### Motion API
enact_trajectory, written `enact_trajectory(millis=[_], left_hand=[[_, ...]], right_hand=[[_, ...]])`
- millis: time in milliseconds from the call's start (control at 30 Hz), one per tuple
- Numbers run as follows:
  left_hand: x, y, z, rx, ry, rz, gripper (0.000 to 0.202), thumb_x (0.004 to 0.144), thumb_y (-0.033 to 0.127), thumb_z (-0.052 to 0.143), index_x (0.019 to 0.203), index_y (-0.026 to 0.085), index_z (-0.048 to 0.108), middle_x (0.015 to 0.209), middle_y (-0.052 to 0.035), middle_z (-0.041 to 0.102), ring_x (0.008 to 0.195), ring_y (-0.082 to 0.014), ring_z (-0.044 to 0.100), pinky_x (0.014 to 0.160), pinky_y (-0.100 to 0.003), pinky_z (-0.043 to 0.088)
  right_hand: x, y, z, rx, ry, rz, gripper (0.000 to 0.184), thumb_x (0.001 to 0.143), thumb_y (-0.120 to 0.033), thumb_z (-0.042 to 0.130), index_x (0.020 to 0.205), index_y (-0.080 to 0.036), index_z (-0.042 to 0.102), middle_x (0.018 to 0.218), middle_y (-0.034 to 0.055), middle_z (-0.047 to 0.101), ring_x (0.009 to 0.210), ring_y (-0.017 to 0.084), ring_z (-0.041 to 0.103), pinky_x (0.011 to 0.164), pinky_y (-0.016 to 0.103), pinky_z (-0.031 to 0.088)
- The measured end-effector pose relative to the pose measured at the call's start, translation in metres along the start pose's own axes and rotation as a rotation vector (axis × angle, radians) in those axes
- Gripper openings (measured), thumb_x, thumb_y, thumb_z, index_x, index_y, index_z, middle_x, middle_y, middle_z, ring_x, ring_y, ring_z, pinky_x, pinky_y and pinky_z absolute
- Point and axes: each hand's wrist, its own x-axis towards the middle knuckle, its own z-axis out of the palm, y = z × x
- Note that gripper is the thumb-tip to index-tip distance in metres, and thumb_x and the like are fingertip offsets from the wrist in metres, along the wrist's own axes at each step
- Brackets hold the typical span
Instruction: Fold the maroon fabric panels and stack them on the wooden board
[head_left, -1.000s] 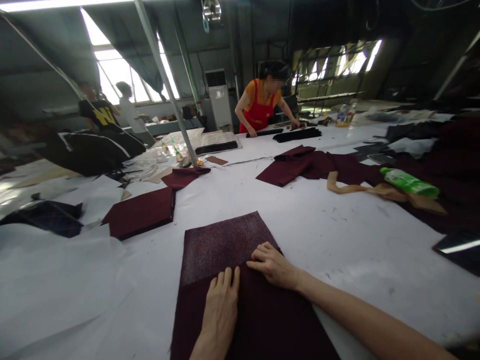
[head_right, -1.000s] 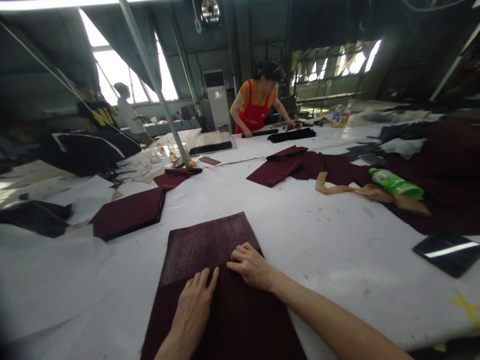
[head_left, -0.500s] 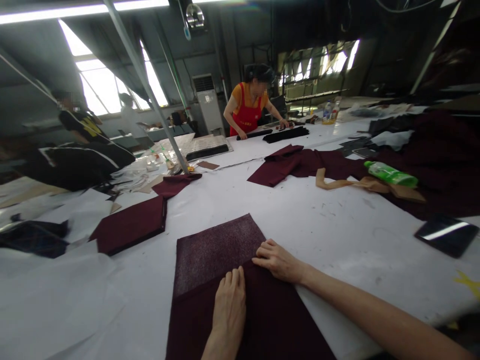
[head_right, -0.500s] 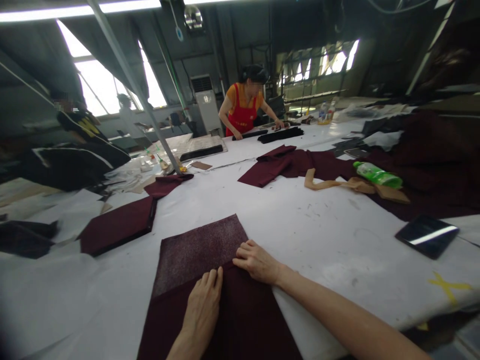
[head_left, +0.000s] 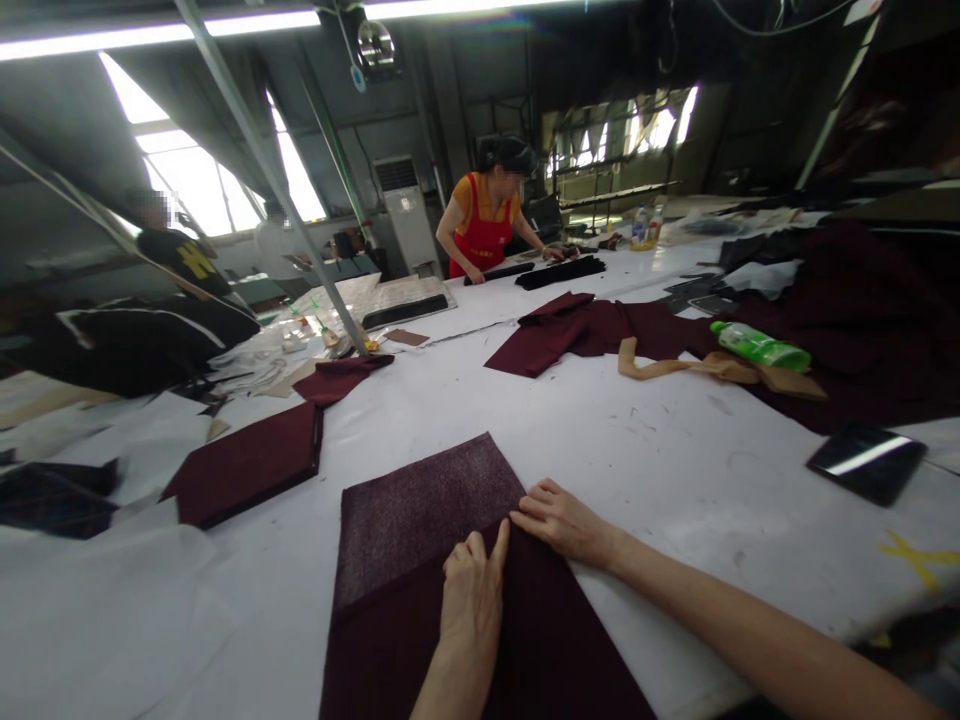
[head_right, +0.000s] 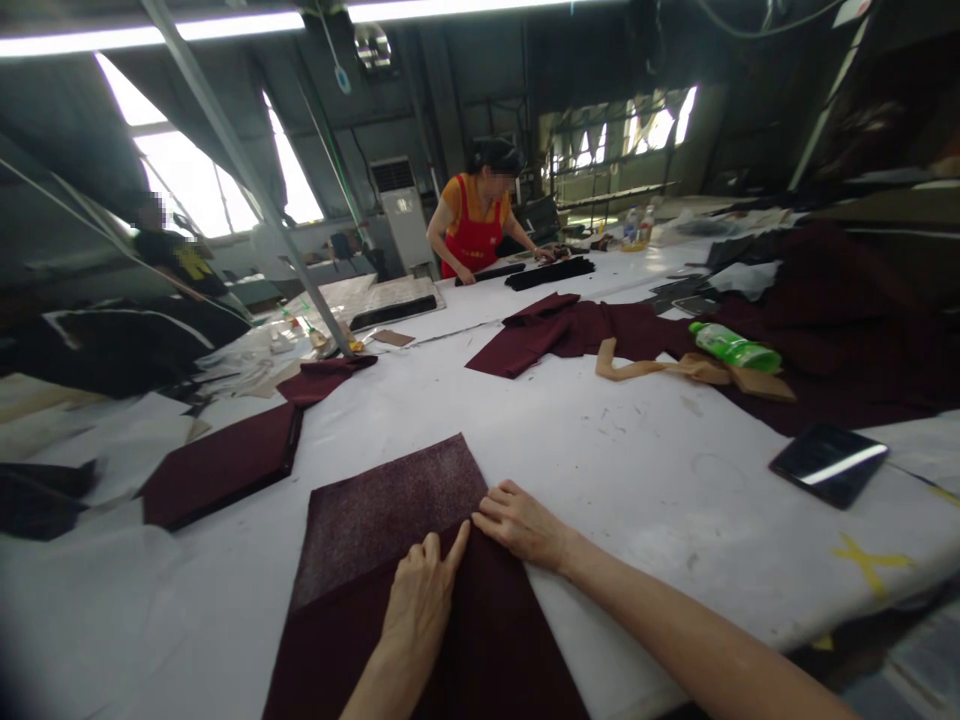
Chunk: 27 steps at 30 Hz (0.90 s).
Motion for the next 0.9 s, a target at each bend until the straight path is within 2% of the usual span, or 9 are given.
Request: enact_trajectory(millis=[133, 267, 367, 467, 567, 633, 767, 900], left_hand=[[0.002, 0.0, -0.005, 0.013, -0.034, -0.002, 0.06, 0.091, 0.011, 0.041, 0.143, 0.038, 0.029, 0.087, -0.0079, 0.056, 0.074, -0.0211, 0.06, 0.061, -0.031, 0.047], [0.002, 0.002, -0.009, 0.003, -0.042, -0.011, 0.06, 0.09, 0.01, 0.041, 0.143, 0.037, 0.03, 0.087, -0.0082, 0.056, 0.075, -0.0215, 0.061, 0.062, -0.031, 0.047], [0.001, 0.004, -0.01, -0.024, -0.034, -0.021, 0.058, 0.091, 0.011, 0.04, 0.143, 0.037, 0.032, 0.088, -0.0083, 0.058, 0.076, -0.0224, 0.061, 0.062, -0.032, 0.047], [-0.008, -0.005, -0.005, -0.11, 0.014, -0.029, 0.054, 0.089, 0.01, 0.041, 0.141, 0.027, 0.039, 0.093, -0.0099, 0.059, 0.081, -0.0237, 0.06, 0.067, -0.036, 0.049], [-0.032, -0.034, 0.01, -0.222, 0.071, -0.053, 0.048, 0.085, 0.007, 0.045, 0.133, 0.012, 0.048, 0.103, -0.0125, 0.06, 0.093, -0.0248, 0.057, 0.079, -0.039, 0.049], [-0.056, -0.061, 0.024, -0.271, 0.092, -0.121, 0.045, 0.084, 0.006, 0.045, 0.128, 0.009, 0.052, 0.106, -0.0127, 0.06, 0.098, -0.0248, 0.056, 0.086, -0.04, 0.047], [-0.11, -0.111, 0.05, -0.347, 0.163, -0.297, 0.035, 0.09, 0.012, 0.041, 0.121, 0.012, 0.056, 0.109, -0.0107, 0.062, 0.103, -0.0225, 0.056, 0.094, -0.039, 0.045], [-0.154, -0.135, 0.063, -0.412, 0.233, -0.43, 0.03, 0.092, 0.022, 0.043, 0.118, 0.018, 0.058, 0.119, -0.0082, 0.062, 0.115, -0.0235, 0.053, 0.104, -0.044, 0.038]], right_hand=[[-0.011, 0.004, -0.005, -0.1, -0.017, 0.018, 0.021, 0.095, -0.014, 0.044, 0.109, -0.013, 0.059, 0.092, 0.0069, 0.06, 0.091, 0.021, 0.049, 0.086, 0.038, 0.035], [-0.012, -0.002, -0.016, -0.134, -0.025, 0.206, 0.019, 0.09, -0.007, 0.046, 0.095, -0.014, 0.063, 0.091, 0.0072, 0.061, 0.089, 0.022, 0.05, 0.092, 0.042, 0.034], [0.002, -0.021, -0.019, 0.004, 0.045, 0.323, 0.024, 0.088, -0.006, 0.048, 0.107, -0.015, 0.061, 0.099, 0.008, 0.061, 0.095, 0.022, 0.051, 0.093, 0.041, 0.034], [0.016, -0.044, -0.012, 0.164, 0.064, 0.323, 0.025, 0.091, -0.011, 0.046, 0.11, -0.018, 0.06, 0.103, 0.007, 0.062, 0.096, 0.02, 0.052, 0.089, 0.036, 0.038], [0.017, -0.056, -0.001, 0.197, 0.058, 0.336, 0.026, 0.093, -0.013, 0.043, 0.11, -0.018, 0.061, 0.105, 0.0075, 0.062, 0.097, 0.021, 0.053, 0.089, 0.036, 0.039], [0.012, -0.055, 0.006, 0.174, 0.065, 0.332, 0.027, 0.094, -0.014, 0.042, 0.114, -0.017, 0.06, 0.107, 0.0084, 0.061, 0.099, 0.022, 0.054, 0.091, 0.037, 0.038], [0.006, -0.044, 0.013, 0.088, 0.086, 0.247, 0.028, 0.093, -0.015, 0.042, 0.115, -0.015, 0.06, 0.105, 0.0097, 0.063, 0.098, 0.023, 0.056, 0.092, 0.04, 0.037], [0.021, -0.049, 0.01, 0.047, 0.099, 0.212, 0.024, 0.093, -0.015, 0.042, 0.101, -0.017, 0.065, 0.094, 0.0087, 0.064, 0.091, 0.024, 0.057, 0.09, 0.044, 0.035]])
